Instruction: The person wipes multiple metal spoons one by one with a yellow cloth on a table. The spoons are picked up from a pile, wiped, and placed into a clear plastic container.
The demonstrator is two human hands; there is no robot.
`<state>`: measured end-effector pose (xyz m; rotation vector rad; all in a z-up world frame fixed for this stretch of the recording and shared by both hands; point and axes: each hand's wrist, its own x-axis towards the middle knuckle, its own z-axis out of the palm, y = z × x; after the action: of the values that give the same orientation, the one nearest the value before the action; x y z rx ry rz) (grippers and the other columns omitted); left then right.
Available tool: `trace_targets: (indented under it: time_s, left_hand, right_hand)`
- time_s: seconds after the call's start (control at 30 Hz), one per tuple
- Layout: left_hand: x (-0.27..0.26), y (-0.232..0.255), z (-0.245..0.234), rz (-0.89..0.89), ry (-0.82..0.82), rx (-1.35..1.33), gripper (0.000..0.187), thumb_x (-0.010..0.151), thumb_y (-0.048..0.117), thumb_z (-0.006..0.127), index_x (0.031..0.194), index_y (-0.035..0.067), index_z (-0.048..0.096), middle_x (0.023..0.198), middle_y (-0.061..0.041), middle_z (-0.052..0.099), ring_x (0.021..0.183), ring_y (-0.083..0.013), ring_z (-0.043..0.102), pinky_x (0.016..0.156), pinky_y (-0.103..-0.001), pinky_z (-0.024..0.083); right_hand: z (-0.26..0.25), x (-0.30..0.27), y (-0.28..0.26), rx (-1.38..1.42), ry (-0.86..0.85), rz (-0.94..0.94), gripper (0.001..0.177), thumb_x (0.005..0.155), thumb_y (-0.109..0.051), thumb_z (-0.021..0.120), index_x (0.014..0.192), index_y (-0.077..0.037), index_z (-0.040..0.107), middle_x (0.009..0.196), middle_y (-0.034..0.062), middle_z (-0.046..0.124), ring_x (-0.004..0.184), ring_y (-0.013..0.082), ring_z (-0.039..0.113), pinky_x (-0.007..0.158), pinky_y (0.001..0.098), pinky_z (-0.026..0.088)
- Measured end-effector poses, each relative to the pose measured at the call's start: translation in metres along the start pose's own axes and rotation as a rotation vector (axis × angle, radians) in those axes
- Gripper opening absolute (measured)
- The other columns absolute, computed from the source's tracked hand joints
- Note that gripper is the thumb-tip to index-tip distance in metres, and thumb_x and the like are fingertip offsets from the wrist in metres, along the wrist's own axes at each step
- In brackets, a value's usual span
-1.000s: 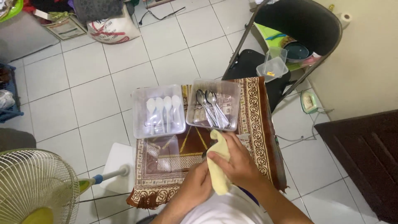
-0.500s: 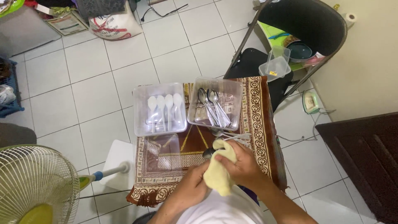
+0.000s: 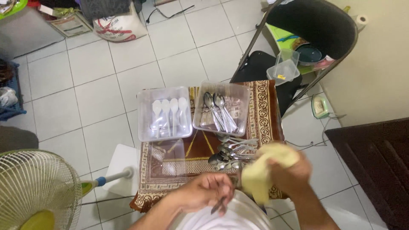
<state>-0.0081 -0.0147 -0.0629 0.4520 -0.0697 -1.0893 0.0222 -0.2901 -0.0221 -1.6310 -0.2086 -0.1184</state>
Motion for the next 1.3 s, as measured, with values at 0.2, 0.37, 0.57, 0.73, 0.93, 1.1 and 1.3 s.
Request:
trace_targets:
  time_s: [0.2,0.37,0.57,0.73,0.93,1.1,1.3]
  left_hand:
    - [0.064,0.078,-0.012,0.150,0.901,0.592,0.011,0.097,0.022,0.063,0.099,0.014,0.070,0.088,-0.004,0.072,0.087,-0.0206,0.072,0.117,-0.061,0.042]
    - [0.125,0.128,-0.042,0.088,1.030,0.658,0.019,0.100,0.020,0.063,0.113,0.006,0.068,0.094,-0.005,0.061,0.075,-0.0142,0.059,0.067,-0.028,0.058]
    - [0.172,0.123,-0.112,-0.052,1.174,0.704,0.017,0.102,0.017,0.062,0.107,0.006,0.074,0.090,-0.006,0.064,0.066,-0.0136,0.055,0.057,-0.028,0.045]
    - [0.190,0.108,-0.157,-0.218,1.327,0.810,0.023,0.101,0.016,0.064,0.080,0.008,0.070,0.070,-0.003,0.063,0.043,-0.0105,0.047,0.044,-0.026,0.044]
    - [0.198,0.099,-0.173,-0.244,1.365,0.959,0.027,0.098,0.021,0.052,0.090,0.002,0.070,0.080,-0.014,0.072,0.074,-0.0267,0.070,0.084,-0.040,0.056]
    - [0.200,0.106,-0.155,-0.372,1.406,1.057,0.024,0.095,0.028,0.070,0.103,0.008,0.079,0.100,-0.010,0.077,0.090,-0.0262,0.073,0.086,-0.046,0.055]
    - [0.200,0.101,-0.160,-0.374,1.388,1.269,0.028,0.096,0.033,0.069,0.103,0.007,0.075,0.095,-0.013,0.074,0.084,-0.0289,0.073,0.076,-0.046,0.058]
  right_hand:
    - [-0.043,-0.007,0.004,-0.279,0.424,0.103,0.024,0.105,-0.005,0.055,0.125,0.008,0.054,0.107,0.0190,0.068,0.086,0.0205,0.067,0.074,0.0280,0.058]
    - [-0.057,-0.033,0.026,-0.515,0.534,0.398,0.022,0.105,-0.008,0.058,0.118,0.010,0.060,0.097,0.0187,0.066,0.075,0.0226,0.063,0.059,0.0315,0.052]
    - [-0.059,-0.069,0.042,-0.395,0.612,0.680,0.028,0.101,-0.017,0.057,0.110,0.008,0.064,0.090,0.0172,0.065,0.073,0.0228,0.058,0.061,0.0355,0.050]
    - [-0.052,-0.082,0.041,-0.533,0.532,0.840,0.037,0.100,-0.028,0.057,0.118,0.002,0.068,0.089,0.0185,0.070,0.073,0.0270,0.066,0.061,0.0377,0.054]
    - [-0.043,-0.102,0.058,-0.362,0.555,0.826,0.033,0.097,-0.016,0.059,0.117,0.009,0.065,0.086,0.0261,0.074,0.066,0.0327,0.072,0.055,0.0390,0.059]
    - [-0.040,-0.119,0.076,-0.280,0.519,0.854,0.033,0.091,-0.015,0.068,0.116,0.007,0.071,0.093,0.0222,0.078,0.077,0.0281,0.072,0.068,0.0371,0.058]
    - [-0.031,-0.125,0.082,-0.195,0.475,0.809,0.035,0.090,-0.010,0.068,0.122,0.004,0.071,0.105,0.0177,0.080,0.086,0.0252,0.074,0.078,0.0353,0.059]
